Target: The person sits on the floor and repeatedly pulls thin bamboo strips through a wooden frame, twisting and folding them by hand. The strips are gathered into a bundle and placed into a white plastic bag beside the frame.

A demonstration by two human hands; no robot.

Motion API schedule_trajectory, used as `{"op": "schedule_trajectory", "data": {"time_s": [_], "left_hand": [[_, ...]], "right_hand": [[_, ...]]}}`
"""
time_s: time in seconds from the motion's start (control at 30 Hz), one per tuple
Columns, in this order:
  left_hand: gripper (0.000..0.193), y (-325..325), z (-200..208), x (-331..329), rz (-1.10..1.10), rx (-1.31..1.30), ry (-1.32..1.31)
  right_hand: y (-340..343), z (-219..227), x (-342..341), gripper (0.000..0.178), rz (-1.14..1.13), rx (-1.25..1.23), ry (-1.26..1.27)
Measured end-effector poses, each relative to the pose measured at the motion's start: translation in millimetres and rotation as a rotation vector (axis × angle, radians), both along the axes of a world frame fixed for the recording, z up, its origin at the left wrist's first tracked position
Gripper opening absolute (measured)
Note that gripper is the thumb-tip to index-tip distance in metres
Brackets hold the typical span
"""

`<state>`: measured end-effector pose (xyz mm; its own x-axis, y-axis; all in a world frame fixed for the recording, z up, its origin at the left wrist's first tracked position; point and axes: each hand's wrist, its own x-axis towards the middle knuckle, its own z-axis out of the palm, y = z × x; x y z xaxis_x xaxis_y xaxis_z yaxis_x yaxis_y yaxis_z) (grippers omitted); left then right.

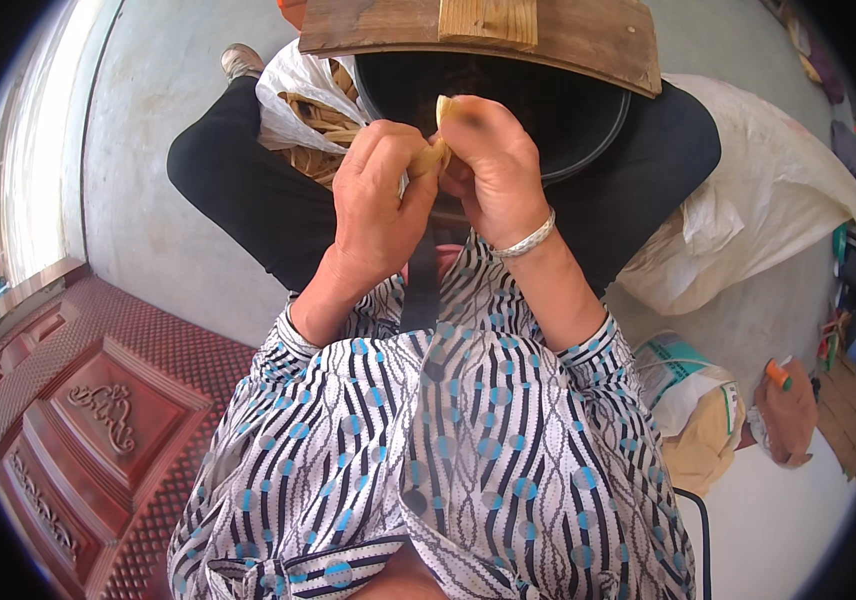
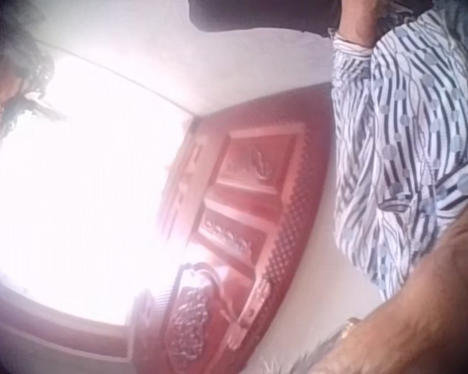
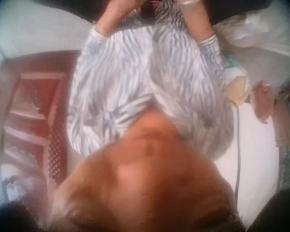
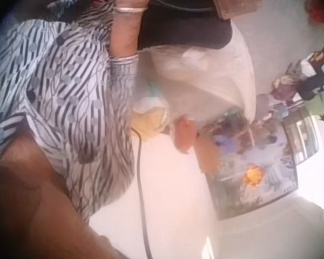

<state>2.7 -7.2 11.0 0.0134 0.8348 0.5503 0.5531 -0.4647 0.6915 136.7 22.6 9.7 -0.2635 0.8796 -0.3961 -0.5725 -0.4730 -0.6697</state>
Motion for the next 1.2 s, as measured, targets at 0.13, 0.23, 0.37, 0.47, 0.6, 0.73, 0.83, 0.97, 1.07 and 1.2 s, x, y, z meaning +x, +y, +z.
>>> {"op": "schedule_trajectory", "data": {"time_s": [0.13, 0.23, 0.37, 0.47, 0.6, 0.73, 0.83, 0.97, 1.07, 1.2], "left_hand": [[0.016, 5, 6, -5, -0.076, 0.029, 0.077], [0.016, 7, 4, -7, -0.095, -0.005, 0.124], [0.013, 4, -9, -6, -0.082, -0.189, -0.080], [0.011, 4, 2, -9, -0.104, -0.510, -0.276], [0.016, 7, 4, -16, -0.155, -0.692, -0.314], [0.024, 4, 3, -12, -0.002, -0.564, -0.034], [0.029, 9, -4, -12, -0.052, -0.579, -0.088], [0.026, 14, -10, -16, -0.148, -0.670, -0.269], [0.023, 15, 6, -17, -0.106, -0.620, -0.242], [0.018, 13, 8, -13, 0.091, -0.286, 0.038]], "right_hand": [[2, -3, 6, 0.012, 0.025, 0.043, -0.078], [4, -8, 12, 0.009, 0.109, 0.117, -0.164], [1, -14, 16, 0.014, 0.201, 0.254, -0.334], [0, -11, 17, 0.018, 0.231, 0.375, -0.460], [6, -9, 17, 0.016, 0.242, 0.595, -0.645], [8, -1, 17, 0.010, 0.320, 0.929, -0.988], [7, -2, 19, 0.006, 0.294, 0.856, -0.871], [9, -14, 21, 0.007, 0.344, 0.514, -0.413], [14, -7, 22, 0.015, 0.443, 0.142, 0.051], [11, 2, 19, 0.021, 0.360, 0.090, 0.084]]}}
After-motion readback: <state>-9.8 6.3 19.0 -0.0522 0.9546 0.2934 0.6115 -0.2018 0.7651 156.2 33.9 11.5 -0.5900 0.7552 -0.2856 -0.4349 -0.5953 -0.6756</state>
